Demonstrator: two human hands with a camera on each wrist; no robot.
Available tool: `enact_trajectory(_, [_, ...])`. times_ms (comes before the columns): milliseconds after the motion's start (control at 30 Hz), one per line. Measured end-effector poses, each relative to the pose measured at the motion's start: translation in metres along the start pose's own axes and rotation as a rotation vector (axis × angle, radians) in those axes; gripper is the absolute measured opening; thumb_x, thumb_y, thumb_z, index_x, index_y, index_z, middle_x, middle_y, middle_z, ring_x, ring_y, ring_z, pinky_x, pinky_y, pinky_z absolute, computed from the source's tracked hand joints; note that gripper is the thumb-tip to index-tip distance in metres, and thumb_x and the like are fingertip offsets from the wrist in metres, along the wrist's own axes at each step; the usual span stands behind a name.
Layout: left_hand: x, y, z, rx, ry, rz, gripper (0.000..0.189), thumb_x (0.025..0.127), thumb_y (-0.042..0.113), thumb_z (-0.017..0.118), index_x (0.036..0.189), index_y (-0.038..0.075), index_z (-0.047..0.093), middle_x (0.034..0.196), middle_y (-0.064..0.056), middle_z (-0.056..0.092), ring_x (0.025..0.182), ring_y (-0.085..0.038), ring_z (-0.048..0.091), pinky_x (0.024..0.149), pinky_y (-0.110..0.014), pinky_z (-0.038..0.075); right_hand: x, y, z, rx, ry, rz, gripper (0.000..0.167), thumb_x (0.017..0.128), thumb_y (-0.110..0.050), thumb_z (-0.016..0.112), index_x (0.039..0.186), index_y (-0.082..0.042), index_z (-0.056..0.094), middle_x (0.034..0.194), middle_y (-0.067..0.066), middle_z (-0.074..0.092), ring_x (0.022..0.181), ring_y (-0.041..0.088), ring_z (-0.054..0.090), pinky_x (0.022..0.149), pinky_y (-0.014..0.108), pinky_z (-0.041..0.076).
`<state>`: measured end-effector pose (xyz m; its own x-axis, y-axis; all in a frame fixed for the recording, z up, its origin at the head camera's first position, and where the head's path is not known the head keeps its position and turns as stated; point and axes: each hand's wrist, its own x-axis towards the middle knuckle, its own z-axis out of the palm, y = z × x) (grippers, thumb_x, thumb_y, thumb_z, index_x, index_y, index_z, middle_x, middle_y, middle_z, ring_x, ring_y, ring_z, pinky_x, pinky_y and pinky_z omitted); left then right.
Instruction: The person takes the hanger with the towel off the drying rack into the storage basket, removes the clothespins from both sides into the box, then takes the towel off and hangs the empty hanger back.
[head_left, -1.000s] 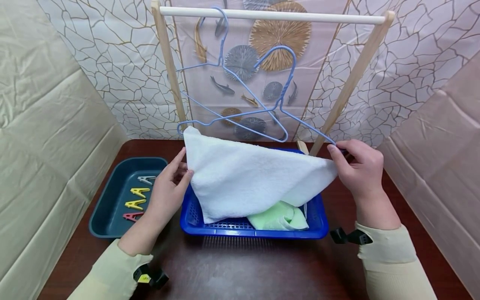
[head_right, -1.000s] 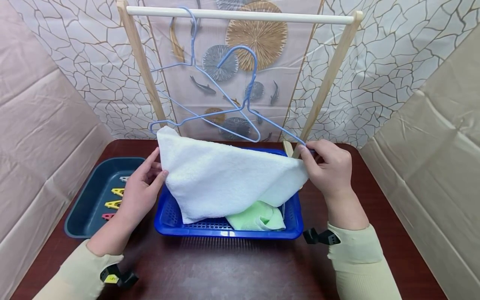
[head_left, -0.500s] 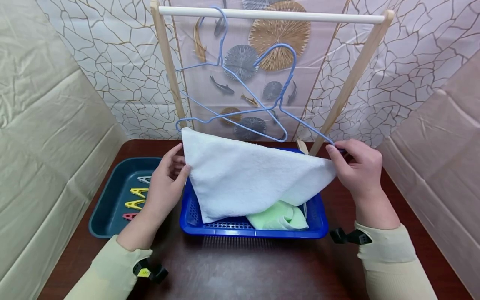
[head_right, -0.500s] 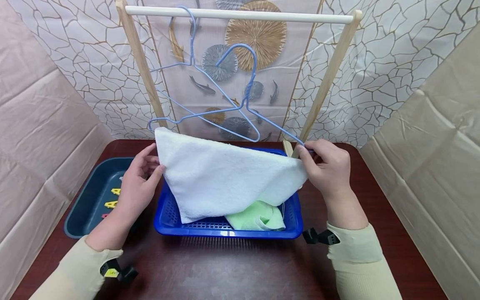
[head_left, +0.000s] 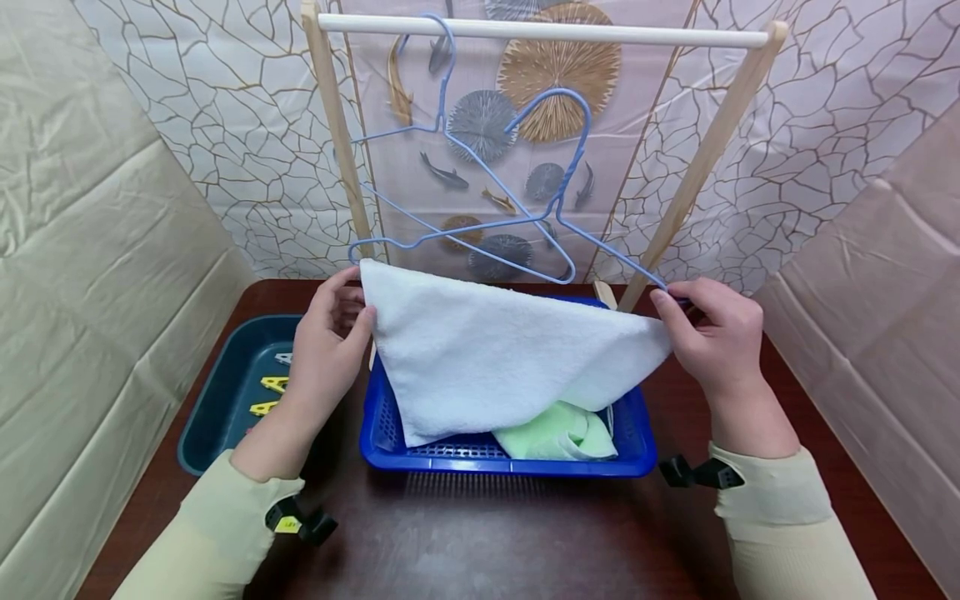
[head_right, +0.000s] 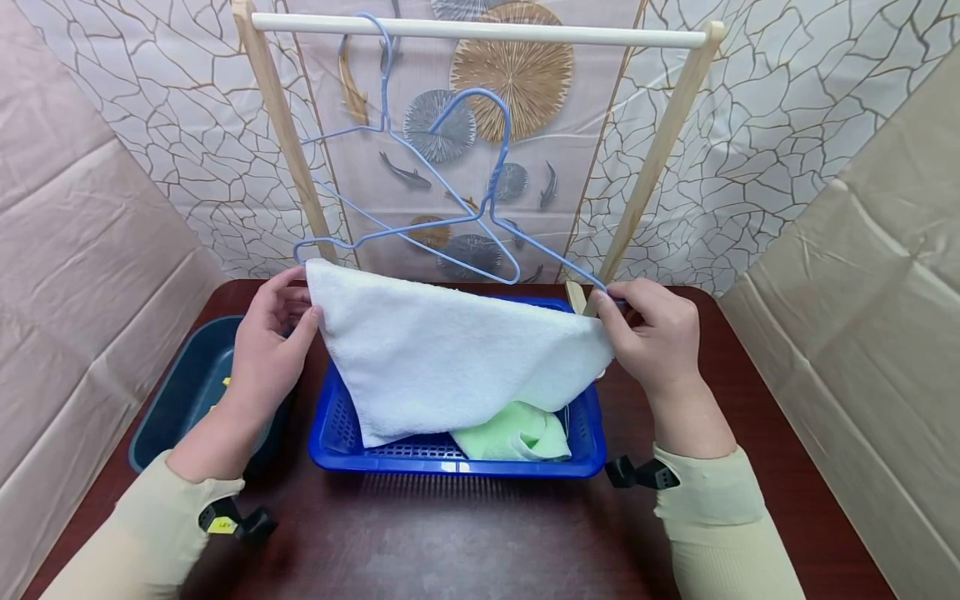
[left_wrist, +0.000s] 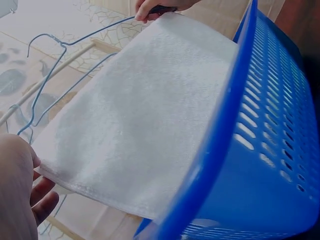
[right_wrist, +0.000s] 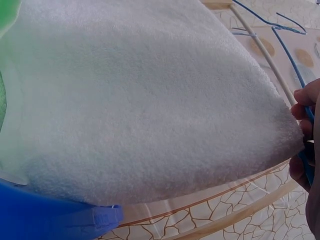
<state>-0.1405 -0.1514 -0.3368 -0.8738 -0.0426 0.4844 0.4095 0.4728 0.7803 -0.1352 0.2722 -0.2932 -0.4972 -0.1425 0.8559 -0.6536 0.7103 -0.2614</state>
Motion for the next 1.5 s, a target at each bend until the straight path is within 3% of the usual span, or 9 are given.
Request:
enact_trajectory(667, [-0.001, 0.001, 0.002, 0.02, 0.012, -0.042, 0.047, 0.099, 0.018, 0.061, 0.144, 0.013, 0.046, 0.115, -0.007, 0.061, 0.097, -0.017, 0.061, 0.08, -0.022, 0.05, 0.004, -0.002, -0.001, -0.024, 0.009, -0.007, 0.024, 0.09, -0.017, 0.068, 0.085, 0.006, 0.073, 0.076, 0.019, 0.068, 0.064, 0.008, 0.052, 0.068, 0.006, 0.041])
enact_trajectory(1000, [-0.005, 0.002, 0.003, 0.05, -0.006, -0.071, 0.05, 0.1, 0.018, 0.061, 0.148, 0.016, 0.046, 0.114, -0.006, 0.062, 0.094, -0.016, 0.059, 0.079, -0.021, 0.05, 0.002, -0.002, 0.001, -0.028, 0.004, -0.001, 0.022, 0.091, -0.016, 0.068, 0.085, 0.005, 0.073, 0.076, 0.019, 0.068, 0.065, 0.01, 0.053, 0.069, 0.006, 0.041])
enact_trajectory(1200, [-0.008, 0.0, 0.003, 0.065, -0.012, -0.069, 0.05, 0.1, 0.018, 0.061, 0.147, 0.017, 0.047, 0.114, -0.005, 0.062, 0.094, -0.015, 0.059, 0.078, -0.022, 0.051, 0.002, -0.004, 0.003, -0.027, 0.016, 0.019, 0.009, 0.085, -0.005, 0.072, 0.086, 0.005, 0.074, 0.078, 0.018, 0.069, 0.062, 0.018, 0.053, 0.07, 0.005, 0.041])
enact_trajectory(1500, [-0.014, -0.003, 0.004, 0.059, -0.023, -0.067, 0.049, 0.099, 0.018, 0.062, 0.146, 0.017, 0.048, 0.111, -0.004, 0.063, 0.092, -0.014, 0.059, 0.076, -0.021, 0.051, 0.003, -0.004, 0.004, -0.039, 0.003, 0.015, 0.014, 0.088, -0.008, 0.071, 0.086, 0.006, 0.074, 0.077, 0.019, 0.068, 0.063, 0.011, 0.052, 0.069, 0.005, 0.041])
